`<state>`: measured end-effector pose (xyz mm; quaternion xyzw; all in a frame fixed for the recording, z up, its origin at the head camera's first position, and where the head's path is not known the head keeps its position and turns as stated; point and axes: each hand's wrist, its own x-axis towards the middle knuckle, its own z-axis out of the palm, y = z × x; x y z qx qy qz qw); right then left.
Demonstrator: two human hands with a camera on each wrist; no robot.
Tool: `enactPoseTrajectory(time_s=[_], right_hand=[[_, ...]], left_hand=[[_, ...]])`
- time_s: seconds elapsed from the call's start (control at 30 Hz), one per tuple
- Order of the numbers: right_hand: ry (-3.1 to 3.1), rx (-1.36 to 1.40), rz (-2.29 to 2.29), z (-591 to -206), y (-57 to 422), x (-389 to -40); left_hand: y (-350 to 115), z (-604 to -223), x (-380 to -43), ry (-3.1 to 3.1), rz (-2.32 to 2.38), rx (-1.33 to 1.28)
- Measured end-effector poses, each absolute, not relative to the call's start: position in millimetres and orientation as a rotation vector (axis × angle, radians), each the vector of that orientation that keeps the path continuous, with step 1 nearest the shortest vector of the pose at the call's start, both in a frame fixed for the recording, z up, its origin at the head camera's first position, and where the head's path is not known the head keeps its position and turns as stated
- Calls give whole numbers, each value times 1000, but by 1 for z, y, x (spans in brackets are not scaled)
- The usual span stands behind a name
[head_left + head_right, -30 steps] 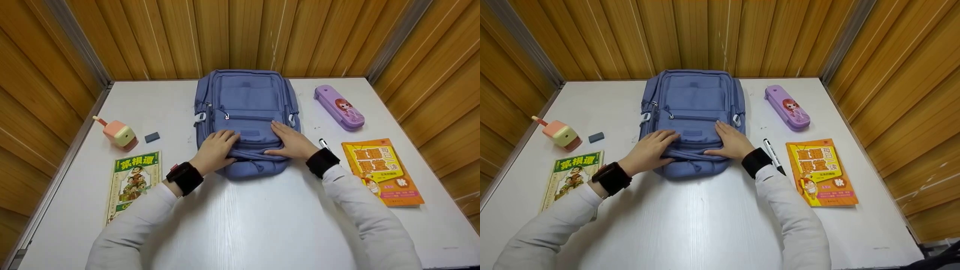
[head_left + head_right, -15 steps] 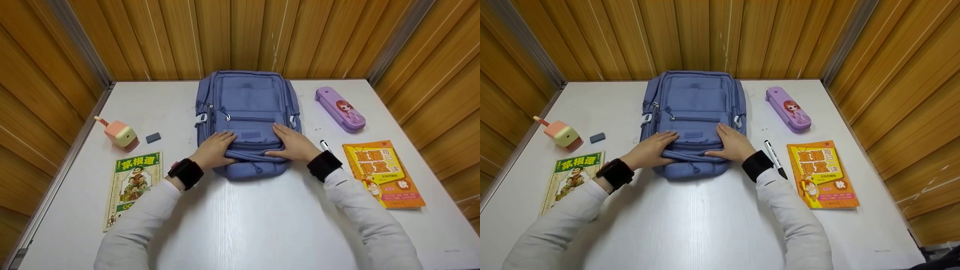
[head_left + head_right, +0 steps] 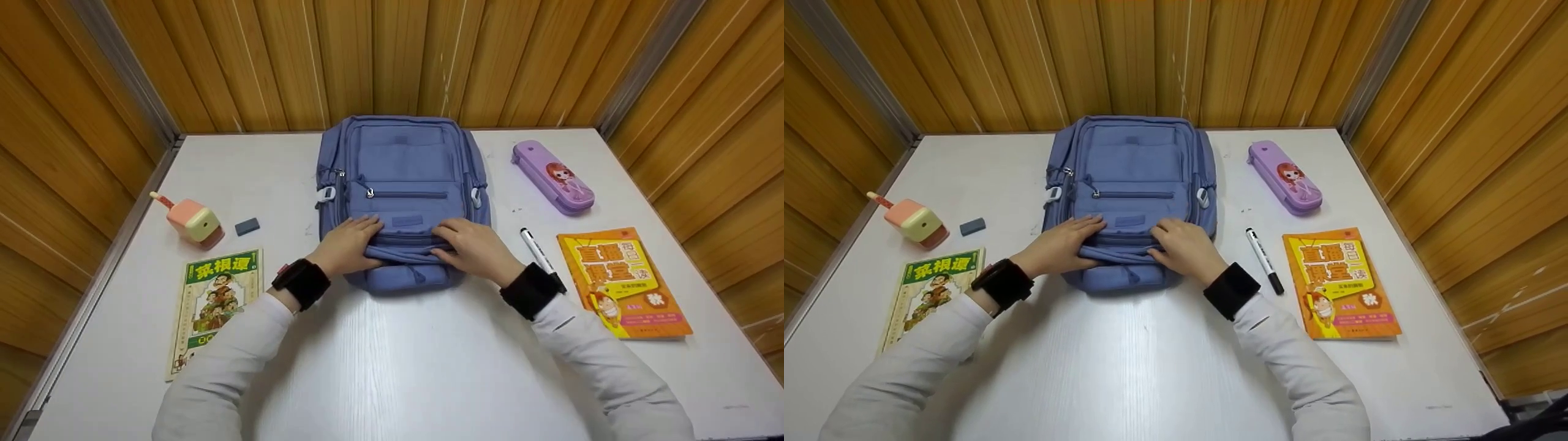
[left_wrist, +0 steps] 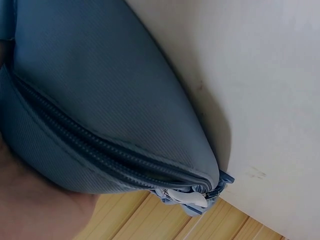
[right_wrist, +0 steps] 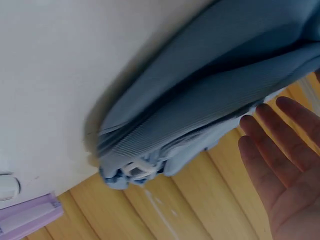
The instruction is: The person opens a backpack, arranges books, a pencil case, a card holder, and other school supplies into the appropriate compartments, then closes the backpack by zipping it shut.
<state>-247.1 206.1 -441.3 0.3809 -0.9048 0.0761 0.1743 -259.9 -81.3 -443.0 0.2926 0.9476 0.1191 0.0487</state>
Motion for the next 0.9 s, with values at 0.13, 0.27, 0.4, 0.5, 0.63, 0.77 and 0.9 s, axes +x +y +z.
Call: enactPoseTrajectory(time_s=[0.13,0.27,0.4,0.5,0.63,0.77,0.9], right_hand=[[-2396,1154,223,-439,196,-236],[-2279,1225,248,-439,184,-226],[-2237,1287,253,-443,173,-218],[-2259,1273,229,-448,167,-215],[-2278,1187,170,-454,161,-213],[-2281,1089,91,-455,153,-211],[-2318,985,-50,-454,143,-209]], left_hand=[[-82,-442,-260,2893,367,894],[-83,-441,-260,2899,368,893],[-82,-442,-260,2901,367,895],[-82,-444,-260,2898,377,889],[-81,-444,-259,2902,388,896],[-82,-444,-258,2906,395,897],[-82,-444,-257,2908,401,893]])
